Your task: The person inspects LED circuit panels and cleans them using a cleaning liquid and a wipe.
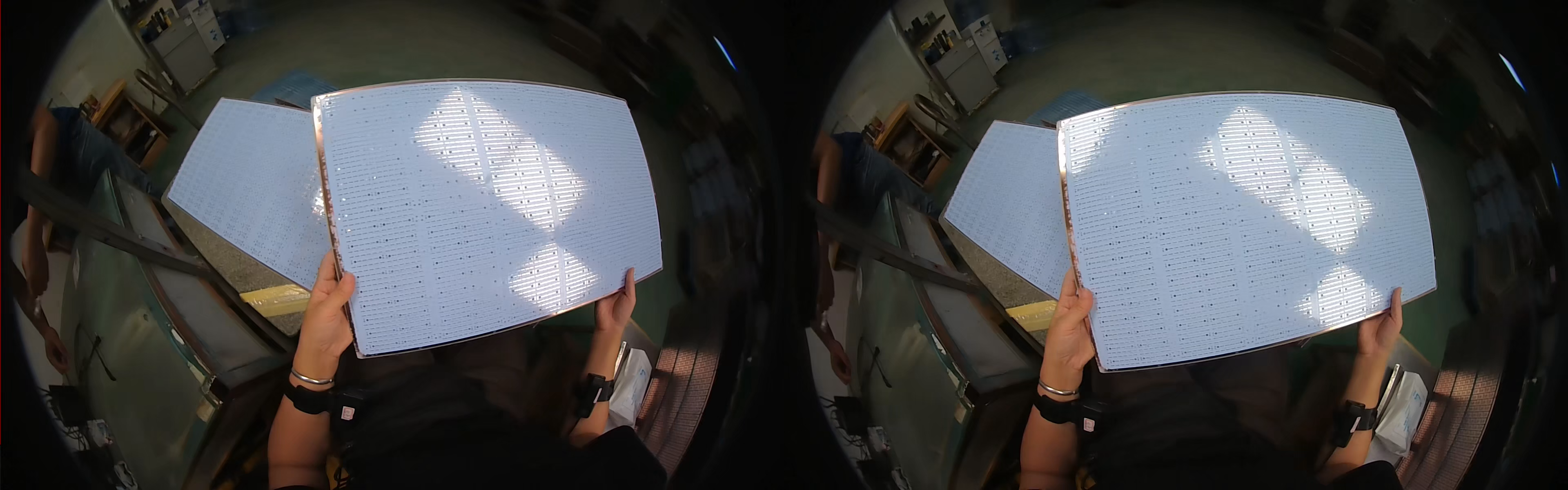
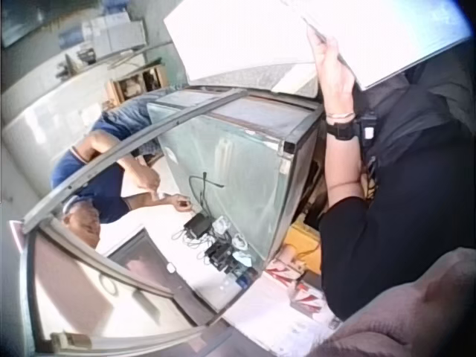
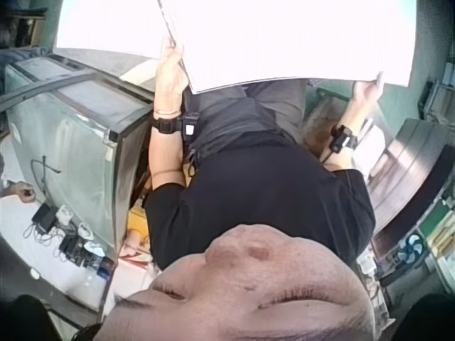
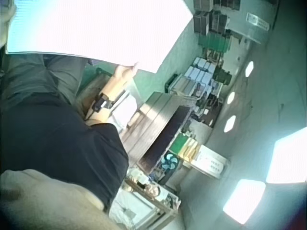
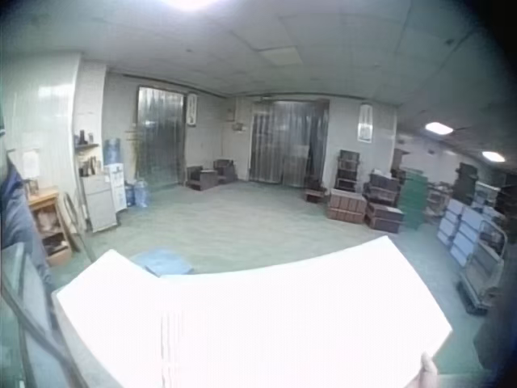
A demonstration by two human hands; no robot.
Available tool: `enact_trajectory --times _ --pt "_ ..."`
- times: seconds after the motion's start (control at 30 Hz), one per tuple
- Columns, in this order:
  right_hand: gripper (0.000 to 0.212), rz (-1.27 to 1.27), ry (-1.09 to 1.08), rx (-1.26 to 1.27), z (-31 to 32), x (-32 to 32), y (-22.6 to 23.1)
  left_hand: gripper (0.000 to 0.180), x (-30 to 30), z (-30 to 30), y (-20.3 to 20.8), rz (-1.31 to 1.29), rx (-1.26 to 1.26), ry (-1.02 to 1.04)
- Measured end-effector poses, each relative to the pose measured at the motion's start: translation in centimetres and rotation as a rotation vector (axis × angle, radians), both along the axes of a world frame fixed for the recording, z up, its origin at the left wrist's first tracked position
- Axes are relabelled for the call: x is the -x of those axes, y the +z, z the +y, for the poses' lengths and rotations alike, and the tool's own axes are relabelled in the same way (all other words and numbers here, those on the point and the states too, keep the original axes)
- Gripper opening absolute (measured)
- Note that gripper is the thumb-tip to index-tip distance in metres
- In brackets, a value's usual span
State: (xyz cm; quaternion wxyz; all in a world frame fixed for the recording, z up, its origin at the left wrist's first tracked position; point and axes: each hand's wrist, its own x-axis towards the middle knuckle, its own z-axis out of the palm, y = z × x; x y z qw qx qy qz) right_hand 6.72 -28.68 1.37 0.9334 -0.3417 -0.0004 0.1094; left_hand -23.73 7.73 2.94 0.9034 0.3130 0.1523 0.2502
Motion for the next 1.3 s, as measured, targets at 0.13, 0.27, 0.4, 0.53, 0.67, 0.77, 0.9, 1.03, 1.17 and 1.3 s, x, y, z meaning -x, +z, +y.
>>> enact_trajectory --times 0.13,0.27,0.4,0.53,0.67,0.77,0.9,1.03,1.17,1.3 --pt "0.038 -0.056 -0.102 0.085 -1.1 -1.0 1.1 0.048 0.7 1.2 -0.4 0.064 -0.049 0.044" --pt "0.036 -0.084 -0.106 0.093 -4.3 -2.2 1.6 0.047 1.1 1.9 -0.8 0.106 -0.115 0.094" --pt "0.035 -0.161 -0.045 0.073 -5.8 -2.1 1.5 0.045 1.3 2.3 -1.3 0.137 -0.184 0.121" --pt "0.036 -0.163 -0.009 0.082 -4.4 -0.7 2.5 0.044 1.7 2.5 -1.7 0.142 -0.231 0.182" --pt "0.034 -0.127 -0.028 0.095 -3.7 0.0 2.6 0.050 2.1 2.9 -1.9 0.182 -0.320 0.216" --pt "0.036 -0.143 -0.055 0.145 -3.7 0.5 2.8 0.053 1.8 3.0 -1.9 0.208 -0.366 0.294" --pt "0.047 -0.226 -0.001 0.226 -3.2 1.6 3.9 0.052 1.9 3.3 -2.3 0.195 -0.395 0.275" --pt "0.057 -0.263 0.072 0.259 -2.7 2.4 4.8 0.049 3.1 4.1 -2.9 0.300 -0.417 0.325" --pt "0.061 -0.235 0.113 0.273 -1.8 3.4 6.0 0.049 3.5 5.0 -2.8 0.430 -0.423 0.345" --pt "0.062 -0.243 0.115 0.306 -2.1 4.2 7.1 0.027 2.4 3.6 -1.7 0.571 -0.712 0.546"
